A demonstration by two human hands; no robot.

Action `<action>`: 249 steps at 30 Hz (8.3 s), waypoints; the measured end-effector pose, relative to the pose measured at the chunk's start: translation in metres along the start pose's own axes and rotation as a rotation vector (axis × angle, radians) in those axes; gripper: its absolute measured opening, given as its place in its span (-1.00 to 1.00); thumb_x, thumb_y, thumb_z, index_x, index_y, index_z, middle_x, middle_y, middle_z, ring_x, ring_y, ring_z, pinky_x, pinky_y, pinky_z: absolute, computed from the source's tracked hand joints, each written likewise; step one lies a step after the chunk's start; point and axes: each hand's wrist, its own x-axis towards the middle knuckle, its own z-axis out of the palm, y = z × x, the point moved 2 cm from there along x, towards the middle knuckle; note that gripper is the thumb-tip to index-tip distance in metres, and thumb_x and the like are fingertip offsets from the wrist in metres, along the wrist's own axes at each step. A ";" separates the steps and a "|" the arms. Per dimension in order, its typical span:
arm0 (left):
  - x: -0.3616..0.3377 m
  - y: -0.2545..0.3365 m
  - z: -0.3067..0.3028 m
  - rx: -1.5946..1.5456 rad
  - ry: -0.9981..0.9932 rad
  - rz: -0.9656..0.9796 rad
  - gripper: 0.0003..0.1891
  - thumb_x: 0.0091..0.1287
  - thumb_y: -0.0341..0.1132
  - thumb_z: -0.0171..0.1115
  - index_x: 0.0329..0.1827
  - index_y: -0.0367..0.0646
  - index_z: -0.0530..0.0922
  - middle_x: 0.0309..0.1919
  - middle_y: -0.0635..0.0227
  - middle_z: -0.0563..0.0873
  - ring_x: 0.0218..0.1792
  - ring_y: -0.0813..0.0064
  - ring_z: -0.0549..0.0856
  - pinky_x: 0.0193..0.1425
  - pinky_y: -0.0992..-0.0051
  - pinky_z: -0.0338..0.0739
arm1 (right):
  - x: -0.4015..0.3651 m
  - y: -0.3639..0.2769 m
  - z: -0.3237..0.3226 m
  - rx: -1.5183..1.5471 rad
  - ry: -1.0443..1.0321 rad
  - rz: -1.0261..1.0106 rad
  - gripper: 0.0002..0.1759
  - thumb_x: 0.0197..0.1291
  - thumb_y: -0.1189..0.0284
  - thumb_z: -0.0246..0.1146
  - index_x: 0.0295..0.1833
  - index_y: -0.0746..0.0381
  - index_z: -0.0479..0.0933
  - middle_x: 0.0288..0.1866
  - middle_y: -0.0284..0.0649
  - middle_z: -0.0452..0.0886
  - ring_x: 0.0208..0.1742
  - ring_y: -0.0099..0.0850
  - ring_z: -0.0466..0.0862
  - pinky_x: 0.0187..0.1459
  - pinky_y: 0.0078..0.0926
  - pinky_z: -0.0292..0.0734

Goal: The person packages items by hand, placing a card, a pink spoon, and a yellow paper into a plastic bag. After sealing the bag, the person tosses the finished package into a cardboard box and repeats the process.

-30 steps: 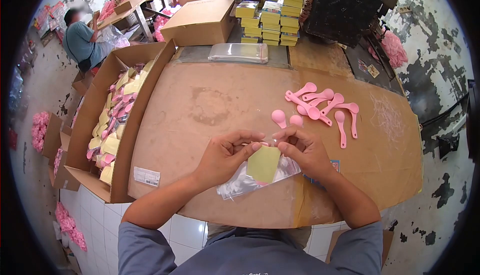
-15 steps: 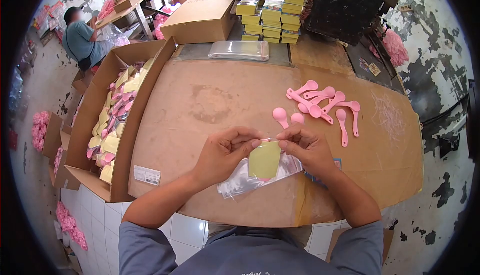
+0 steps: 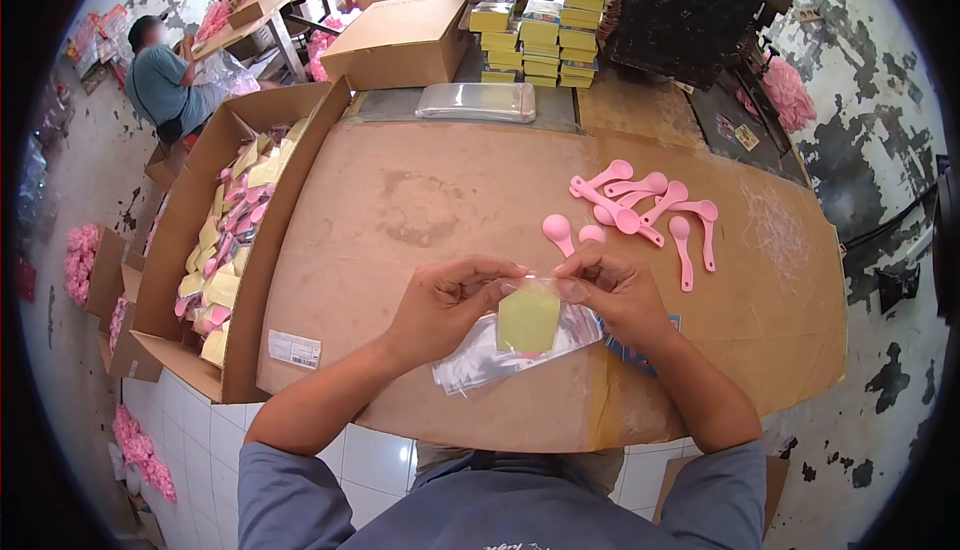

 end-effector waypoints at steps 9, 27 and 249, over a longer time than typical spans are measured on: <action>-0.001 0.000 -0.001 0.019 -0.013 0.002 -0.78 0.57 -0.53 0.21 0.19 -0.40 0.67 0.04 0.19 0.82 0.03 0.53 0.79 0.14 0.49 0.74 | 0.000 0.004 -0.002 0.000 -0.022 -0.010 -0.83 0.41 0.63 0.33 0.08 0.36 0.67 -0.02 -0.28 0.74 0.03 -0.55 0.71 0.10 -0.52 0.62; 0.003 -0.003 -0.006 0.046 -0.081 -0.016 -0.78 0.58 -0.49 0.21 0.16 -0.40 0.70 0.10 0.13 0.81 0.08 0.47 0.78 0.18 0.45 0.75 | 0.002 -0.002 -0.006 -0.129 -0.025 -0.053 -0.84 0.45 0.58 0.29 0.04 0.34 0.73 -0.04 -0.31 0.78 -0.09 -0.61 0.68 -0.01 -0.60 0.60; -0.012 0.026 0.022 0.002 -0.102 0.046 -0.71 0.62 -0.46 0.13 0.31 -0.36 0.59 0.03 0.22 0.83 0.13 0.47 0.80 0.24 0.48 0.67 | -0.002 -0.094 0.043 -0.707 -0.037 -0.486 -0.83 0.26 0.57 0.46 -0.05 0.28 0.67 -0.24 -0.27 0.69 -0.25 -0.50 0.70 -0.29 -0.53 0.53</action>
